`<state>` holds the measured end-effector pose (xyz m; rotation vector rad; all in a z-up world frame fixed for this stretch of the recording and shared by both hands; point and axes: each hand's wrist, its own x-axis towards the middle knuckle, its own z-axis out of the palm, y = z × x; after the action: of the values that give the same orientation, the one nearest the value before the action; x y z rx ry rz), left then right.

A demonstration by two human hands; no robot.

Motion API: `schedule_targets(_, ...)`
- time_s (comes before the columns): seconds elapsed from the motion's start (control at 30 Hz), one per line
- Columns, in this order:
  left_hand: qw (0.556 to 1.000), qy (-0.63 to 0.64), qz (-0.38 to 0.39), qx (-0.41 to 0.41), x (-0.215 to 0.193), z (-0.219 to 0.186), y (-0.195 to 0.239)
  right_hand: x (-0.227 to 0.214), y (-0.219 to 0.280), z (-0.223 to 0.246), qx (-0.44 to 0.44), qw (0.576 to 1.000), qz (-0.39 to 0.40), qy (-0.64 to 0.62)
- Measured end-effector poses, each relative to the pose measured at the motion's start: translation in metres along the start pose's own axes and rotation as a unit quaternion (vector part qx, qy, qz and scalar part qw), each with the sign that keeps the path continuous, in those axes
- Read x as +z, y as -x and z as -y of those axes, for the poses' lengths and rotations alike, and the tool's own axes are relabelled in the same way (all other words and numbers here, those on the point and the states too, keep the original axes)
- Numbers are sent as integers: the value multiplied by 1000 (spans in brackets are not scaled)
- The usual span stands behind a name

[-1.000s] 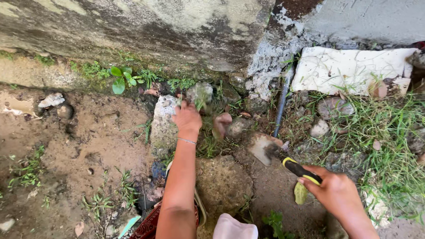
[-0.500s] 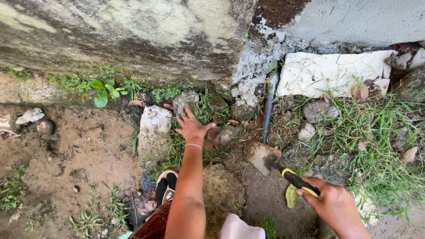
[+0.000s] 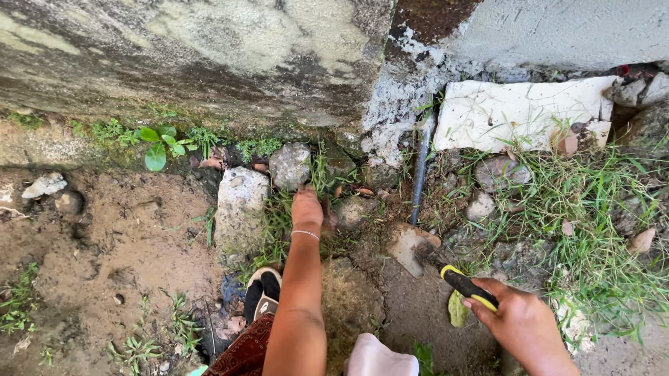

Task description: The person uses a small hand hoe to scrape weeds and soil from the base of a weathered concrete wall. They repeatedly loosen the ground and pull out grass and small plants by hand, moving along the wall's edge.

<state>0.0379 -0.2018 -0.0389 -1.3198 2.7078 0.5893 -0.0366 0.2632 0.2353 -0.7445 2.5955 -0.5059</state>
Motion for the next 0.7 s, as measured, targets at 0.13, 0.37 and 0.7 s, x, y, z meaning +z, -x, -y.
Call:
schedule_targets(0.13, 998, -30, 20, 46, -14, 28, -12, 4, 1, -2, 0, 1000, -2, 15)
schedule_targets(0.37, 979, -154, 25, 132, -25, 64, 0, 6, 1, -10, -10, 1000, -9, 0)
schedule_targets(0.7, 976, -173, 87, -100, -38, 85, 5, 7, -4, -12, 11, 1000, 17, 16)
